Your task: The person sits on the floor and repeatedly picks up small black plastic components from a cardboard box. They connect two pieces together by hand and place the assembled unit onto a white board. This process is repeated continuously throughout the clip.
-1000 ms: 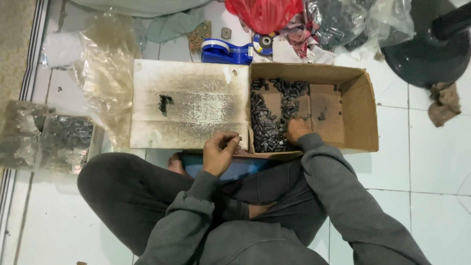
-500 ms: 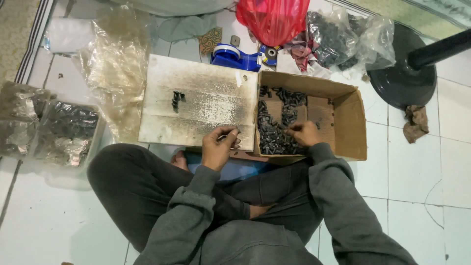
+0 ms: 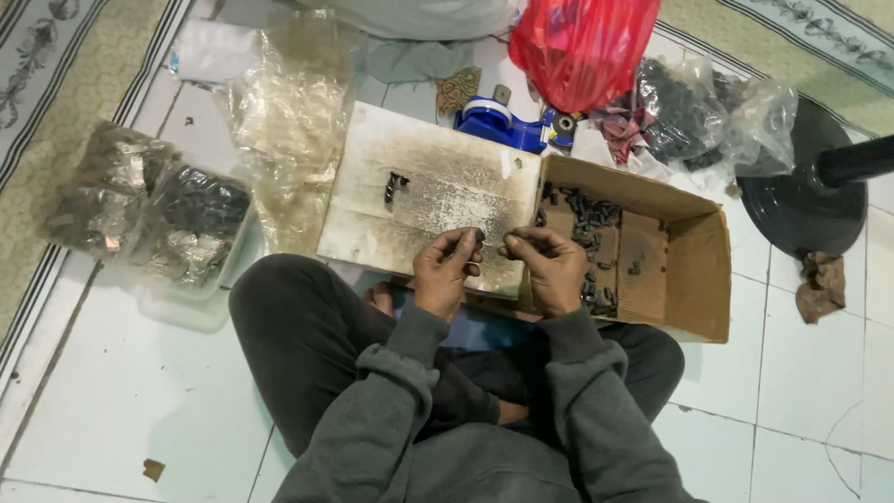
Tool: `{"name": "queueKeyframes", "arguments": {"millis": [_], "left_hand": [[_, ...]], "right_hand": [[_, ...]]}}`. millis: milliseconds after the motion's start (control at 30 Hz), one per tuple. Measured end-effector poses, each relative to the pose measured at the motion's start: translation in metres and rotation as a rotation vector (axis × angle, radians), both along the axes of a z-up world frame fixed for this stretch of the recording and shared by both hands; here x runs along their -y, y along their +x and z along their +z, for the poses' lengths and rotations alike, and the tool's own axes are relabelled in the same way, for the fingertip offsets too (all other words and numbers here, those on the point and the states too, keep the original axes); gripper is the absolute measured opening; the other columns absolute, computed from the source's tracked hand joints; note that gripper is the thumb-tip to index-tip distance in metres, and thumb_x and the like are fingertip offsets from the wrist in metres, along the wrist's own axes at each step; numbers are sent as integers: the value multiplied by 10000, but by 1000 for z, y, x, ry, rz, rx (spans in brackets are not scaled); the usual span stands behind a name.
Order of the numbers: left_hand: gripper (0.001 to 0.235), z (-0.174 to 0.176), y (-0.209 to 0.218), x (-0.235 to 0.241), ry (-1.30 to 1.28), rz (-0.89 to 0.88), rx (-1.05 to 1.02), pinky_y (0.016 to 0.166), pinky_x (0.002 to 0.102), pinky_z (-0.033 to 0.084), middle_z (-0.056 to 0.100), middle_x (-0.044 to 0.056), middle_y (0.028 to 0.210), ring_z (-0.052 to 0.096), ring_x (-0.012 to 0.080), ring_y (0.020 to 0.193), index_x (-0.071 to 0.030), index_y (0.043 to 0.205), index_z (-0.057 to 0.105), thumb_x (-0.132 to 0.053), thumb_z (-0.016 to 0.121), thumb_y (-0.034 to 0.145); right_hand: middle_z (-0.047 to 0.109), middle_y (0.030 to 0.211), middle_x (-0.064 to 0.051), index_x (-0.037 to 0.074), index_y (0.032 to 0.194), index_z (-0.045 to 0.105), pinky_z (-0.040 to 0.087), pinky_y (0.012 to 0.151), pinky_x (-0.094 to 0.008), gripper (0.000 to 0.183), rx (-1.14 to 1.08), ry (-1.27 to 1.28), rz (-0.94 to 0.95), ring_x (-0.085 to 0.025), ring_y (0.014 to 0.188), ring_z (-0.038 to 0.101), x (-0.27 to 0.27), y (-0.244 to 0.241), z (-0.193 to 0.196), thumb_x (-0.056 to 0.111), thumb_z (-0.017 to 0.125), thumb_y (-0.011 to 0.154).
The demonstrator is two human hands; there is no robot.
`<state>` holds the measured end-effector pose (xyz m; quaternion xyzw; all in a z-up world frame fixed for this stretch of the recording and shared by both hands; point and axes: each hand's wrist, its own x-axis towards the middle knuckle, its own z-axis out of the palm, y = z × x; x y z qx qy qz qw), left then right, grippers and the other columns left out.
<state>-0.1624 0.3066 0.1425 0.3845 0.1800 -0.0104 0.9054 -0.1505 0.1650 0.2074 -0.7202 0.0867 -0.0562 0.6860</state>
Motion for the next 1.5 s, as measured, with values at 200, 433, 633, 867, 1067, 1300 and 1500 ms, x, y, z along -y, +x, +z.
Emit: {"name": "queueKeyframes", "arguments": {"millis": [200,433,633,867,1067,1300,1500], "left_hand": [[253,-19,1,0,36,2,84,649,284,670,737,221,1006,747,225,878,35,1219,753,-119,775,1019],[248,-2,-3,-6,71,43,121,661,296,683,731,218,970,751,226,859,63,1207,744,-91,771,1015],[227,2,-4,-7,131,137,99,639,282,688,735,224,904,760,215,779,78,1131,771,-59,820,957],[190,-10,-5,-13,215,140,116,635,293,705,736,250,876,772,241,798,68,1115,772,-62,794,978],[182,-19,-5,-23,218,167,48,646,320,715,745,262,879,781,259,793,59,1144,768,-65,755,1011],[238,-26,-1,-37,231,244,-58,690,348,676,769,263,1040,766,267,910,-11,1236,771,-173,718,1069],[258,-32,5,-53,748,403,-141,916,514,682,749,70,1154,708,338,1136,-156,1321,740,-130,666,1076]], "right_hand": [[777,840,-249,-55,1080,788,661,687,-368,236,86,-49,5,-246,797,772,-27,-2,0,21,886,879],[782,847,-236,-41,1048,806,657,728,-411,162,151,-180,17,-274,862,772,-31,-3,-8,11,860,905],[779,871,-241,-30,1077,797,673,777,-503,120,238,-307,139,-357,916,780,-32,-8,-2,-33,750,966],[795,920,-191,56,1059,831,653,778,-520,174,209,-412,361,-380,952,775,-32,1,1,-43,724,964],[788,932,-189,42,1115,823,624,786,-461,203,125,-338,356,-294,958,749,-47,9,-15,-1,802,917],[769,907,-151,-2,1163,791,604,765,-369,224,14,-165,233,-184,900,712,-87,19,-40,49,822,947],[812,910,-138,64,1061,840,629,748,-323,185,120,-282,178,-189,862,775,-117,41,-85,53,876,880]]}}
